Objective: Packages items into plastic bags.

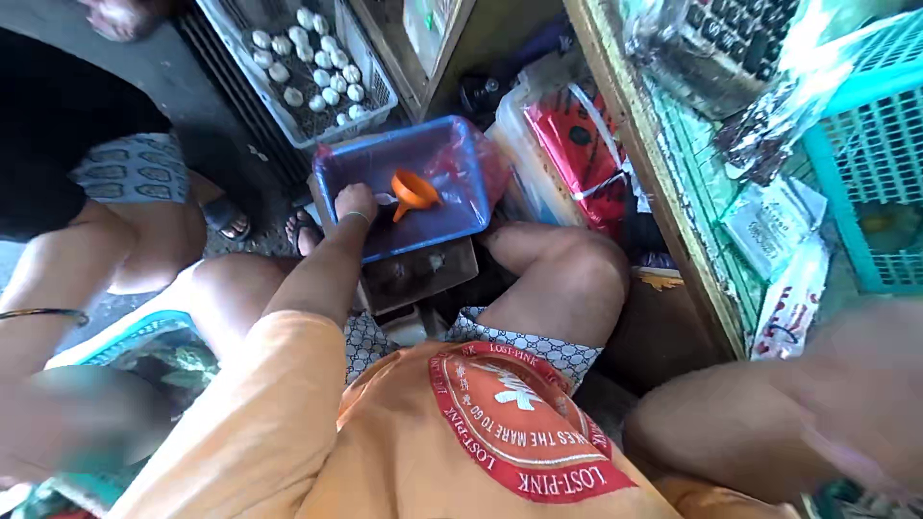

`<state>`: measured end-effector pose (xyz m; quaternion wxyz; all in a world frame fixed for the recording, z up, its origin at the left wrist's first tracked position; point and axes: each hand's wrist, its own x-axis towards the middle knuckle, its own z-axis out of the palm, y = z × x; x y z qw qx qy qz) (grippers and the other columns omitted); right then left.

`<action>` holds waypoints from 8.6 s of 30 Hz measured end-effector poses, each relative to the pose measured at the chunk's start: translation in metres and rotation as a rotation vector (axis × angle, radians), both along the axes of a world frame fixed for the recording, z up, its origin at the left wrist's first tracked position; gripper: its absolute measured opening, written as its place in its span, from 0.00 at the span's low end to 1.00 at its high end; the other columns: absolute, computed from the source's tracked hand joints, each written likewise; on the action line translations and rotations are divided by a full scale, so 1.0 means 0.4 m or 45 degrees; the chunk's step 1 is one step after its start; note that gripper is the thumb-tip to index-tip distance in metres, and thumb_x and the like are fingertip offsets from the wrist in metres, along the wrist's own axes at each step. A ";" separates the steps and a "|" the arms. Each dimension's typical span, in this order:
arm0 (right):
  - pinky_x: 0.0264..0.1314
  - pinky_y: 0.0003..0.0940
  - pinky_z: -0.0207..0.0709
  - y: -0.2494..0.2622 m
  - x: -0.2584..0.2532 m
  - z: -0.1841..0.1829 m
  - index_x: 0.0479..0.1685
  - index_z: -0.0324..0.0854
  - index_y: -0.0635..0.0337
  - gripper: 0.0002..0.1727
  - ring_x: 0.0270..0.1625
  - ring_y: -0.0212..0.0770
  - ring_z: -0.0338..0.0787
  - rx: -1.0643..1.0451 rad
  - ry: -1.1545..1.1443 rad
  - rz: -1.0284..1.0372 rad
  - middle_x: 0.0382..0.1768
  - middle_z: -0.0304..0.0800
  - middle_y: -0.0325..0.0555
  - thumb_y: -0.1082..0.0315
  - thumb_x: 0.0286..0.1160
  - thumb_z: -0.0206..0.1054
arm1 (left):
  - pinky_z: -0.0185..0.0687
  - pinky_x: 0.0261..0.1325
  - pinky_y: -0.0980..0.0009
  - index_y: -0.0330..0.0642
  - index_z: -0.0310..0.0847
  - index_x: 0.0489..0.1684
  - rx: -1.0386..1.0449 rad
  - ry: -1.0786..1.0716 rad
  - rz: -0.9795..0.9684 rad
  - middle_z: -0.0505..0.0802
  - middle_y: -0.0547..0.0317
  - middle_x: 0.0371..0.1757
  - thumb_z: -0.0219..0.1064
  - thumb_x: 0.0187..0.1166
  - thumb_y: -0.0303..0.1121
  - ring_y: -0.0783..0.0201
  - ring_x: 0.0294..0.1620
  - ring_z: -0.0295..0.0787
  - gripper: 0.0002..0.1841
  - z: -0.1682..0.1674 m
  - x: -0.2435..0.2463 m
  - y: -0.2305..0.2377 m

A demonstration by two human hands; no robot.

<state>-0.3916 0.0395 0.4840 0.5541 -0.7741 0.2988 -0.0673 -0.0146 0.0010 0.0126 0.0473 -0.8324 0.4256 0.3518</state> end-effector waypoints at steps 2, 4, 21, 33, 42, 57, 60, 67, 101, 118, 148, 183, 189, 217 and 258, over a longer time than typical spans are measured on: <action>0.41 0.26 0.90 -0.083 0.004 -0.224 0.61 0.88 0.44 0.20 0.38 0.28 0.93 -0.104 -0.285 -0.051 0.41 0.95 0.29 0.45 0.83 0.64 | 0.78 0.62 0.26 0.34 0.89 0.51 -0.158 0.145 0.161 0.91 0.30 0.56 0.68 0.77 0.39 0.30 0.62 0.87 0.17 0.025 0.021 0.009; 0.41 0.29 0.89 -0.130 0.055 -0.317 0.70 0.84 0.53 0.22 0.36 0.32 0.91 0.001 -0.177 -0.127 0.39 0.94 0.36 0.55 0.80 0.66 | 0.76 0.64 0.26 0.34 0.90 0.48 -0.273 0.310 0.266 0.92 0.31 0.53 0.73 0.75 0.42 0.31 0.60 0.88 0.18 0.038 0.044 0.016; 0.25 0.34 0.80 -0.150 0.407 -0.682 0.82 0.76 0.50 0.31 0.25 0.40 0.82 0.229 -0.411 -0.230 0.34 0.88 0.49 0.77 0.77 0.67 | 0.82 0.35 0.71 0.41 0.88 0.36 -0.978 1.043 0.283 0.89 0.61 0.28 0.70 0.81 0.35 0.69 0.26 0.83 0.08 0.541 -0.089 0.183; 0.27 0.24 0.76 -0.032 0.371 -0.558 0.35 0.84 0.56 0.06 0.23 0.28 0.78 0.379 -0.667 -0.450 0.25 0.82 0.37 0.66 0.80 0.67 | 0.81 0.33 0.71 0.36 0.89 0.31 -0.918 1.274 0.158 0.90 0.57 0.27 0.74 0.74 0.27 0.68 0.26 0.83 0.04 0.653 -0.158 0.293; 0.34 0.29 0.81 0.024 0.365 -0.476 0.40 0.87 0.64 0.05 0.32 0.31 0.86 -0.015 -0.458 -0.414 0.33 0.90 0.42 0.71 0.76 0.70 | 0.88 0.65 0.58 0.33 0.86 0.64 -1.215 1.109 0.037 0.94 0.51 0.57 0.66 0.82 0.34 0.60 0.56 0.93 0.18 0.691 -0.096 0.336; 0.28 0.27 0.78 -0.112 0.412 -0.485 0.42 0.87 0.64 0.05 0.25 0.30 0.82 0.058 -0.392 -0.357 0.30 0.90 0.43 0.72 0.77 0.68 | 0.92 0.49 0.60 0.35 0.87 0.53 -1.171 1.310 0.264 0.94 0.51 0.44 0.68 0.81 0.31 0.62 0.40 0.92 0.10 0.631 -0.167 0.269; 0.22 0.22 0.73 -0.159 0.397 -0.535 0.43 0.86 0.60 0.04 0.21 0.30 0.79 0.107 -0.481 -0.558 0.30 0.90 0.43 0.70 0.79 0.67 | 0.92 0.47 0.63 0.32 0.90 0.42 -1.079 1.420 0.497 0.94 0.51 0.35 0.69 0.80 0.27 0.61 0.35 0.91 0.07 0.554 -0.144 0.284; 0.25 0.24 0.76 -0.191 0.381 -0.607 0.44 0.84 0.61 0.03 0.23 0.30 0.81 0.294 -0.549 -0.778 0.32 0.90 0.43 0.72 0.81 0.66 | 0.90 0.47 0.67 0.29 0.90 0.50 -1.236 1.357 0.872 0.95 0.48 0.39 0.64 0.83 0.22 0.62 0.35 0.91 0.09 0.522 -0.050 0.307; 0.32 0.22 0.83 -0.124 0.451 -0.638 0.40 0.86 0.63 0.05 0.27 0.24 0.85 -0.109 -0.352 -0.160 0.29 0.88 0.35 0.71 0.72 0.68 | 0.84 0.61 0.54 0.34 0.92 0.49 -1.062 0.774 -0.081 0.95 0.48 0.46 0.70 0.79 0.27 0.58 0.50 0.92 0.09 0.606 -0.016 0.245; 0.39 0.34 0.85 -0.172 0.503 -0.750 0.49 0.82 0.65 0.07 0.35 0.37 0.87 0.495 -0.273 -0.783 0.36 0.89 0.47 0.70 0.84 0.64 | 0.89 0.52 0.61 0.38 0.90 0.46 -1.202 1.494 0.492 0.94 0.56 0.43 0.73 0.75 0.30 0.63 0.43 0.91 0.08 0.325 -0.028 0.085; 0.28 0.26 0.73 -0.209 0.560 -0.729 0.39 0.84 0.62 0.01 0.25 0.33 0.79 0.255 -0.037 -0.511 0.28 0.84 0.44 0.75 0.77 0.69 | 0.86 0.54 0.58 0.42 0.91 0.32 -1.431 0.226 -0.245 0.95 0.57 0.42 0.73 0.72 0.29 0.58 0.48 0.91 0.02 0.303 0.032 0.099; 0.70 0.60 0.79 -0.193 0.571 -1.058 0.80 0.67 0.59 0.34 0.65 0.59 0.89 -0.115 0.964 -0.653 0.59 0.90 0.60 0.52 0.78 0.70 | 0.90 0.50 0.66 0.44 0.93 0.39 -1.473 0.511 0.270 0.95 0.60 0.43 0.76 0.75 0.30 0.69 0.43 0.92 0.02 0.271 0.146 0.107; 0.72 0.61 0.77 -0.199 0.568 -1.044 0.63 0.85 0.61 0.21 0.66 0.59 0.88 -0.015 1.012 -0.443 0.60 0.90 0.61 0.54 0.86 0.63 | 0.89 0.53 0.66 0.41 0.93 0.41 -1.445 0.516 0.372 0.95 0.58 0.43 0.76 0.75 0.30 0.69 0.43 0.92 0.04 0.277 0.164 0.100; 0.26 0.24 0.81 -0.114 0.509 -0.633 0.53 0.83 0.60 0.09 0.31 0.35 0.91 -0.042 -0.263 -1.029 0.36 0.93 0.46 0.66 0.88 0.61 | 0.88 0.57 0.63 0.45 0.93 0.45 -1.506 0.490 0.100 0.95 0.61 0.44 0.77 0.74 0.31 0.68 0.47 0.91 0.07 0.299 0.114 0.103; 0.56 0.74 0.78 -0.374 0.542 -1.133 0.57 0.85 0.63 0.17 0.60 0.69 0.88 -0.356 1.479 -0.132 0.56 0.89 0.67 0.61 0.79 0.63 | 0.93 0.45 0.67 0.43 0.87 0.44 -1.278 0.752 0.668 0.95 0.64 0.36 0.80 0.65 0.30 0.71 0.37 0.94 0.12 0.278 0.222 0.077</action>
